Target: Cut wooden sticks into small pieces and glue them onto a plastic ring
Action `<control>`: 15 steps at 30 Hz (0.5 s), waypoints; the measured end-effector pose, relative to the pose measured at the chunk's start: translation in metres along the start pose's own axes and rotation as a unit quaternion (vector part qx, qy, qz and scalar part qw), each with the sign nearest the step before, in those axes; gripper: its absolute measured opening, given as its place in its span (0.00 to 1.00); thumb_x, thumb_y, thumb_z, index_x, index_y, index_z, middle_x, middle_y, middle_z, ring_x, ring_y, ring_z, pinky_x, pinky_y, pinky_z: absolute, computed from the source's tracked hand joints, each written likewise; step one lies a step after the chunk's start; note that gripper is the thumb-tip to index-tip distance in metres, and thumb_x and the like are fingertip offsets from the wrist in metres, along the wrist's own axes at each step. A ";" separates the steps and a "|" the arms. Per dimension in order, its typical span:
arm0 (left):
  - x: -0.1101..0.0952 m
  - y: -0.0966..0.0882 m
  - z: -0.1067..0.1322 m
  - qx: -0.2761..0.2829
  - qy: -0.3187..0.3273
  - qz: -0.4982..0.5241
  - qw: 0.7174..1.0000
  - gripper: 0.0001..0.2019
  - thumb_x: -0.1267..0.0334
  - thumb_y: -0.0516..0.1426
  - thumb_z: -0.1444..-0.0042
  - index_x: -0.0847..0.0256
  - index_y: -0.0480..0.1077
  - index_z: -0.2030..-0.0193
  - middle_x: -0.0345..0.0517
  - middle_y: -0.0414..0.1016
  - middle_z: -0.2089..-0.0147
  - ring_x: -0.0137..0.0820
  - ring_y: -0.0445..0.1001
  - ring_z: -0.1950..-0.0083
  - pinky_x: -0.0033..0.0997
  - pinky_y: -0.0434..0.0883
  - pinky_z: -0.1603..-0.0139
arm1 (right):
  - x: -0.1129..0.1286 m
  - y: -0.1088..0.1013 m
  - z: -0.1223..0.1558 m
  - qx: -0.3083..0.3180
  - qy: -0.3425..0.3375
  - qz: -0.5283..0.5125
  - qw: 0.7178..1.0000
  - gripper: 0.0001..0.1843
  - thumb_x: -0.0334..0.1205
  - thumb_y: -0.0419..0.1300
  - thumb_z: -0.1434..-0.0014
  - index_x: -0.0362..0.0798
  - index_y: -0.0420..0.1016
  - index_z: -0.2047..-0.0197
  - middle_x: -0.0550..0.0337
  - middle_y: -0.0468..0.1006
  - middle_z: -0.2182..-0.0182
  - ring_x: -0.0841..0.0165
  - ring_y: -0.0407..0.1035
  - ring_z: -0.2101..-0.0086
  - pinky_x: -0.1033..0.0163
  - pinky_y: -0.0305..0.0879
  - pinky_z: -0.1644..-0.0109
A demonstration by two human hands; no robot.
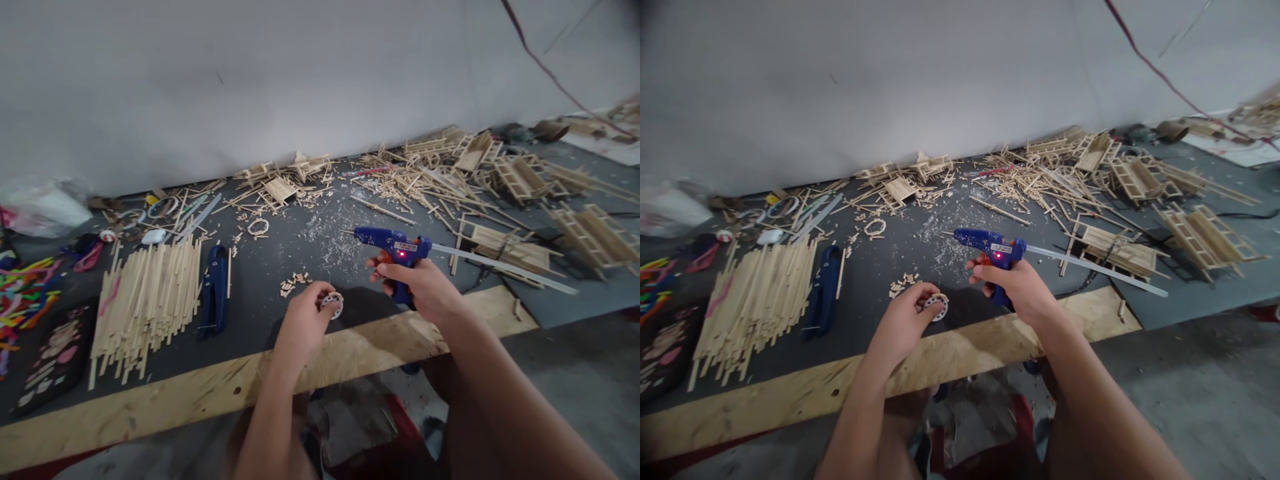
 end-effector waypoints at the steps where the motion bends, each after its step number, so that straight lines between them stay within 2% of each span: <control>1: -0.001 0.000 -0.002 -0.020 -0.009 0.044 0.999 0.09 0.62 0.58 0.50 0.56 0.70 0.60 0.44 0.74 0.66 0.33 0.71 0.66 0.31 0.65 0.65 | -0.001 0.002 0.001 -0.007 0.001 0.003 1.000 0.14 0.40 0.68 0.58 0.45 0.74 0.68 0.52 0.77 0.63 0.67 0.69 0.69 0.66 0.60 0.76; 3: -0.003 0.003 -0.006 -0.061 -0.025 0.126 0.990 0.16 0.62 0.60 0.52 0.57 0.67 0.54 0.46 0.75 0.62 0.33 0.73 0.64 0.31 0.67 0.63 | -0.005 0.006 0.002 -0.017 0.003 0.004 1.000 0.15 0.40 0.69 0.60 0.45 0.73 0.69 0.53 0.76 0.63 0.67 0.69 0.69 0.66 0.61 0.75; 6: -0.009 0.010 -0.011 -0.081 -0.045 0.227 0.969 0.22 0.61 0.62 0.54 0.59 0.64 0.51 0.46 0.76 0.63 0.32 0.74 0.65 0.30 0.70 0.65 | -0.010 0.012 0.004 -0.014 0.004 0.002 1.000 0.16 0.40 0.69 0.62 0.46 0.72 0.68 0.56 0.76 0.63 0.71 0.67 0.72 0.66 0.61 0.75; 10: -0.013 0.022 -0.016 -0.072 -0.041 0.309 0.948 0.19 0.61 0.64 0.56 0.61 0.67 0.57 0.45 0.76 0.64 0.31 0.73 0.66 0.29 0.71 0.67 | -0.015 0.016 0.005 -0.009 0.005 0.036 0.999 0.17 0.41 0.69 0.60 0.45 0.72 0.68 0.59 0.75 0.68 0.75 0.62 0.78 0.66 0.61 0.75; 15: -0.014 0.029 -0.018 -0.051 -0.025 0.320 0.946 0.12 0.59 0.61 0.52 0.63 0.72 0.62 0.43 0.76 0.69 0.27 0.72 0.69 0.27 0.71 0.64 | -0.016 0.019 0.003 -0.045 0.000 0.022 0.999 0.16 0.42 0.69 0.63 0.45 0.71 0.71 0.63 0.73 0.73 0.74 0.63 0.78 0.65 0.62 0.75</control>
Point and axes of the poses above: each hand's wrist, its own z-axis away from the middle knuckle, its own y-axis out of the palm, x = y × z, the point moved 1 cm from there along -z, towards the middle knuckle
